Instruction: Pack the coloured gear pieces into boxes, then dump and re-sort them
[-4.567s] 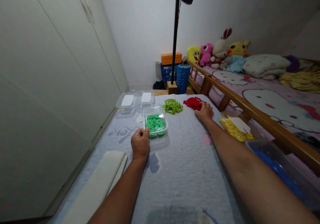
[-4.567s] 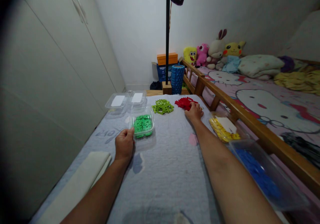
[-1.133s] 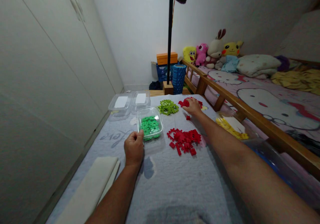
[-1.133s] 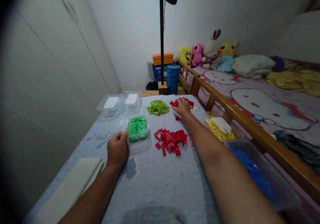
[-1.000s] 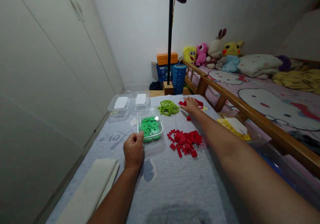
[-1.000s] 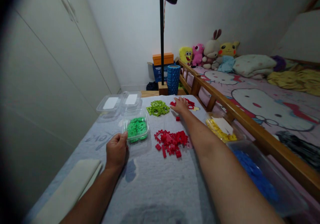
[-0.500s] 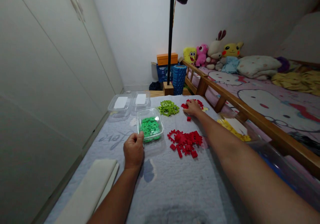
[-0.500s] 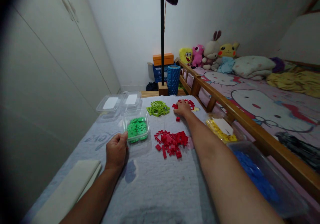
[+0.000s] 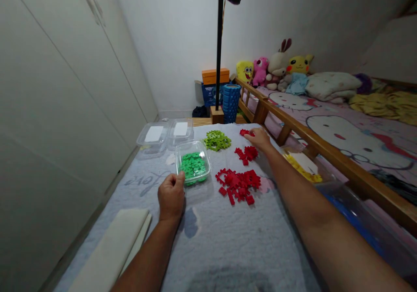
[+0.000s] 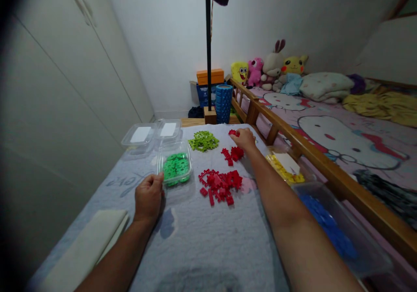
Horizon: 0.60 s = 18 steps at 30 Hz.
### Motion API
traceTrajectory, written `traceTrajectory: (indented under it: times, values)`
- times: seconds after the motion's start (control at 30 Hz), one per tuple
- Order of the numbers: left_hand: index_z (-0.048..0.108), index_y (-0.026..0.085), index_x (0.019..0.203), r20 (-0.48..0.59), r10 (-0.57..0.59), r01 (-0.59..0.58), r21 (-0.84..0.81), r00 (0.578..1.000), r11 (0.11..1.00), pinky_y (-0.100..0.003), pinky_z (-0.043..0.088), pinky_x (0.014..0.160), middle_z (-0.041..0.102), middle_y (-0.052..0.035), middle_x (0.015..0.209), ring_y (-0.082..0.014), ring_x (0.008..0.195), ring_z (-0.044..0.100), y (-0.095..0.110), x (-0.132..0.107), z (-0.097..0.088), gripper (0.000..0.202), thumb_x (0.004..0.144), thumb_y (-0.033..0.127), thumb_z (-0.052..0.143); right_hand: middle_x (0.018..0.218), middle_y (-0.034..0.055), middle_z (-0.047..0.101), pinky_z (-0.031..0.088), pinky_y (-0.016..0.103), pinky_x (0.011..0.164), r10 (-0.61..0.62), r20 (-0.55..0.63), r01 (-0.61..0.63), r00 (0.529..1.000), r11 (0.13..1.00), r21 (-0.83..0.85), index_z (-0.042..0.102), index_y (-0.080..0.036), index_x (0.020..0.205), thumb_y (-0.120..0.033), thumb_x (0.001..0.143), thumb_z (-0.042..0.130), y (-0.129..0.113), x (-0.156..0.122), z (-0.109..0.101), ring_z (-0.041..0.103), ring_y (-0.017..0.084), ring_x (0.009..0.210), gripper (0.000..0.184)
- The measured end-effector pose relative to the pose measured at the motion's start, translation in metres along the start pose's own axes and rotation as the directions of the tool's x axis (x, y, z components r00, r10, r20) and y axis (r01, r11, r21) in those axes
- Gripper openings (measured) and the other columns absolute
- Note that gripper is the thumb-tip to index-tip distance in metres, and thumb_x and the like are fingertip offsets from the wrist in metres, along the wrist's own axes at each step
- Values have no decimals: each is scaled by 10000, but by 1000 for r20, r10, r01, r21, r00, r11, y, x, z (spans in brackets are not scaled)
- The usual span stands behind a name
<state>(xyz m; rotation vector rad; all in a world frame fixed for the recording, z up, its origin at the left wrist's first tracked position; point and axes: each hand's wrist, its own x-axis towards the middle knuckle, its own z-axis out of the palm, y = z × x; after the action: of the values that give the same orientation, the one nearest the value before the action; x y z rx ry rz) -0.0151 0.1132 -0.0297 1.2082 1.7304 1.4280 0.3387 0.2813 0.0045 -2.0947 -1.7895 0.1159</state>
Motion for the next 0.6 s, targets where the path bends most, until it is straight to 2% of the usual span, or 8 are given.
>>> traceTrajectory:
  times: [0.07,0.17,0.27,0.33,0.4,0.47,0.6]
  values:
    - [464,216,593,-1,3,-3,-2,1000,1000,-247,349,525,420,66,478,-111,477,380,0,0,0,429,861,536,568,1368,197,577,456,447,1037,114,-63,-113,992,993,21,613,-173,1349,-543,864,624,5,14,4,545,339,1265,610]
    - [469,214,591,-5,21,-21,2,1000,1000,-243,346,527,419,62,495,-111,493,379,0,0,0,431,863,534,565,1528,208,423,359,512,1143,221,-12,-220,975,973,76,431,-218,1529,-565,806,699,15,28,14,408,374,1411,845]
    - [460,215,586,-3,29,-29,4,1000,1000,-241,338,524,414,58,509,-113,511,381,0,1,0,431,862,532,560,1611,159,309,282,615,1166,266,85,-273,960,958,89,352,-326,1571,-611,770,722,24,38,24,276,412,1488,927]
    - [451,217,586,-3,33,-33,1,999,999,-239,332,520,409,57,513,-114,517,377,0,0,0,430,861,528,561,1637,145,268,261,654,1156,261,124,-271,957,960,67,361,-354,1566,-644,750,724,27,42,28,241,443,1496,939]
    - [446,218,585,-5,41,-41,-5,999,999,-238,324,513,408,55,515,-115,519,373,-1,0,0,432,858,532,565,1641,147,272,254,671,1145,244,144,-250,959,968,27,415,-348,1541,-683,735,715,26,45,31,259,475,1478,923]
    - [445,219,585,-6,47,-47,-9,999,999,-238,320,507,409,54,516,-115,519,371,-2,0,0,436,856,537,567,1605,158,341,266,683,1125,222,153,-222,963,975,-19,474,-330,1506,-699,742,689,22,46,33,320,489,1439,875]
    - [447,220,586,1,46,-46,-11,999,999,-239,324,511,410,52,516,-118,521,376,-4,1,1,440,858,547,560,1412,186,528,364,624,1068,180,75,-175,981,982,-65,560,-256,1417,-599,819,615,17,40,36,502,419,1301,691]
